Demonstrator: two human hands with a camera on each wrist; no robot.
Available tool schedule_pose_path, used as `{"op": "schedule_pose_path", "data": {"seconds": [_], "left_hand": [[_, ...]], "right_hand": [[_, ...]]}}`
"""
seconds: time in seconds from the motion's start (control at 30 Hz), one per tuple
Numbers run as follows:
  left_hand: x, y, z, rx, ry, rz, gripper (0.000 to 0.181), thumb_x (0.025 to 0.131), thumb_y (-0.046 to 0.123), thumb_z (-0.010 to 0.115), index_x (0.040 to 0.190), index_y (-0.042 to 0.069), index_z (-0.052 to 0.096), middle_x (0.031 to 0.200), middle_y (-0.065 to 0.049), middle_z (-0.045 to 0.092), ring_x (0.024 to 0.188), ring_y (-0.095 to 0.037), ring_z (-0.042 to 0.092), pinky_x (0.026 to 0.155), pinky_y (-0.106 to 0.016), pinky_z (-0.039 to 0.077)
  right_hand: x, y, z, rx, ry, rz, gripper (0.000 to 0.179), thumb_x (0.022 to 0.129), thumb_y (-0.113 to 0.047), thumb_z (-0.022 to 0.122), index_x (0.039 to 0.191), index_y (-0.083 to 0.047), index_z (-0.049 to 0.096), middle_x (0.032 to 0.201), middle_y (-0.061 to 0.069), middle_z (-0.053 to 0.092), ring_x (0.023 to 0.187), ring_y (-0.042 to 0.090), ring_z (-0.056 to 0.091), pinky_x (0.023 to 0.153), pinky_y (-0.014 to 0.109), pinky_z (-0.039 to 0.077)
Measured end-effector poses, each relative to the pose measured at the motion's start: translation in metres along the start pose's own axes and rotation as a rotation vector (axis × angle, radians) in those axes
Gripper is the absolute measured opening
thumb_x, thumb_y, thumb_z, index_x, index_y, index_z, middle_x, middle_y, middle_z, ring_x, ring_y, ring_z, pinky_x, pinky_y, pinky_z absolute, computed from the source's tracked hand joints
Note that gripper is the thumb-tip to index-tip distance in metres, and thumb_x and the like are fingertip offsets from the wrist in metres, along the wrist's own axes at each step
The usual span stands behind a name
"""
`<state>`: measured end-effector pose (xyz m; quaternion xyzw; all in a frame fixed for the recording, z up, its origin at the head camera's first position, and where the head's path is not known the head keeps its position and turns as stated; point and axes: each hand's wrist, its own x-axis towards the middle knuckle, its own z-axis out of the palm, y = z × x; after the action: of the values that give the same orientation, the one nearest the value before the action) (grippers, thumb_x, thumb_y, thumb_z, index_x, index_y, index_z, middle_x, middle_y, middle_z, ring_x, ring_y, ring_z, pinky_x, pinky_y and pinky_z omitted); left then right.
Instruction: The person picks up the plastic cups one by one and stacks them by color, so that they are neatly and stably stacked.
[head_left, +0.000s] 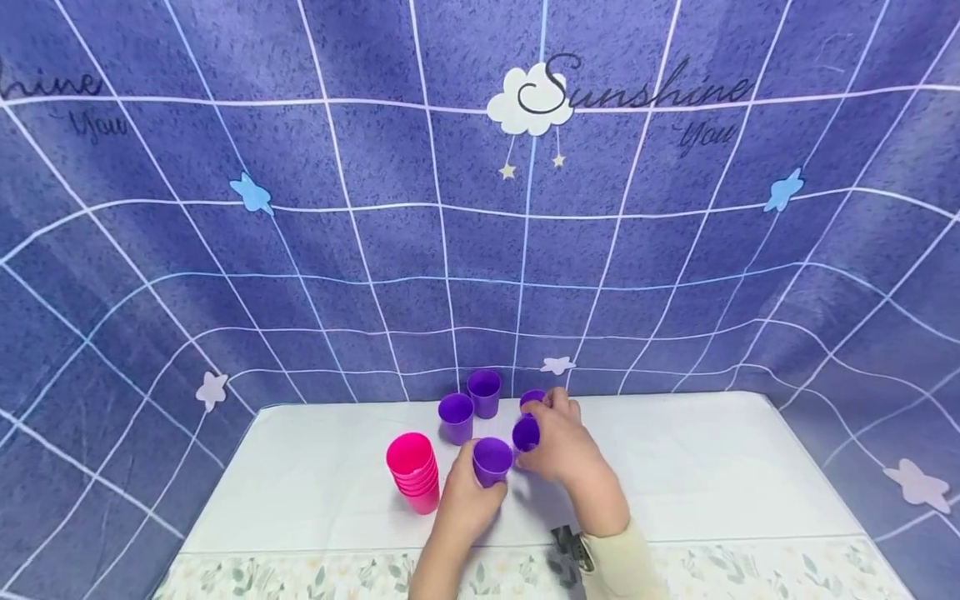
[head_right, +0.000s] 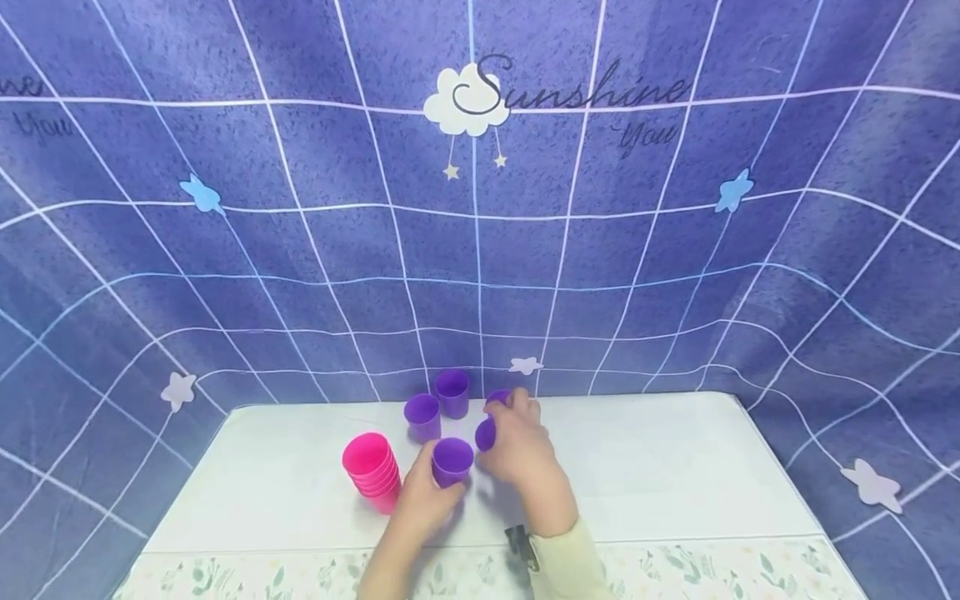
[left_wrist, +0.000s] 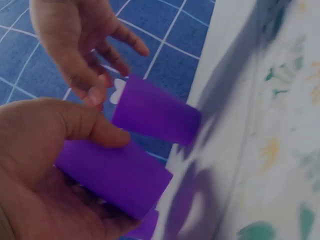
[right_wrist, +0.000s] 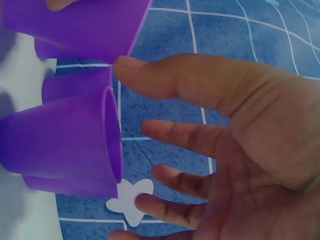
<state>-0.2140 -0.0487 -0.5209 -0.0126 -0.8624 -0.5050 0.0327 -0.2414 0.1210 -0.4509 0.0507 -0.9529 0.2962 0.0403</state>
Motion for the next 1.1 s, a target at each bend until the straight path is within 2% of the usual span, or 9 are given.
{"op": "schedule_pose_path", "data": {"seconds": [0.17,0.37,0.53,0.73,0.93,1.1], "left_hand": [[0.002,-0.007,0.005,-0.020,0.055,0.043,0.062,0.076,0.003,0.077,0.135,0.006,0.060,0.127,-0.014,0.072,0.125,-0.035,0.067,0.111,-0.057,0.050],[0.001,-0.010,0.009,-0.060,0.136,0.029,0.062,0.074,-0.005,0.074,0.134,0.005,0.060,0.132,-0.016,0.069,0.130,-0.038,0.064,0.114,-0.058,0.048],[0.001,-0.015,0.009,-0.093,0.167,0.035,0.060,0.075,-0.006,0.073,0.133,0.004,0.060,0.130,-0.016,0.070,0.129,-0.038,0.065,0.113,-0.058,0.048],[0.003,-0.025,0.010,-0.111,0.138,0.022,0.059,0.076,-0.002,0.075,0.133,0.008,0.061,0.128,-0.013,0.072,0.127,-0.036,0.066,0.112,-0.057,0.049],[0.007,-0.035,0.010,-0.145,0.102,-0.009,0.063,0.076,0.000,0.076,0.135,0.014,0.061,0.125,-0.008,0.073,0.126,-0.030,0.067,0.112,-0.054,0.049],[0.008,-0.037,0.010,-0.132,0.081,0.008,0.061,0.076,0.002,0.077,0.134,0.014,0.061,0.127,-0.009,0.073,0.127,-0.030,0.067,0.112,-0.054,0.049]], "right_hand": [[0.001,-0.004,0.009,-0.058,0.013,-0.029,0.077,0.060,-0.014,0.096,0.132,-0.012,0.071,0.146,0.015,0.049,0.130,0.045,0.046,0.094,0.059,0.059],[0.002,-0.005,0.016,-0.099,-0.015,-0.051,0.070,0.059,-0.009,0.094,0.125,-0.013,0.073,0.143,0.018,0.052,0.130,0.045,0.046,0.095,0.059,0.059],[0.002,-0.008,0.020,-0.111,-0.033,-0.059,0.068,0.059,-0.007,0.093,0.123,-0.014,0.074,0.140,0.021,0.052,0.131,0.046,0.046,0.095,0.061,0.058],[0.000,-0.012,0.022,-0.142,-0.031,-0.082,0.059,0.061,-0.007,0.093,0.117,-0.013,0.075,0.135,0.024,0.055,0.128,0.047,0.048,0.095,0.063,0.056],[0.001,-0.013,0.022,-0.154,-0.021,-0.082,0.066,0.062,-0.007,0.094,0.124,-0.011,0.071,0.132,0.025,0.057,0.125,0.045,0.051,0.103,0.063,0.049],[0.002,-0.012,0.022,-0.163,-0.004,-0.099,0.056,0.062,-0.003,0.091,0.114,-0.011,0.072,0.129,0.025,0.057,0.119,0.045,0.052,0.101,0.061,0.052]]}}
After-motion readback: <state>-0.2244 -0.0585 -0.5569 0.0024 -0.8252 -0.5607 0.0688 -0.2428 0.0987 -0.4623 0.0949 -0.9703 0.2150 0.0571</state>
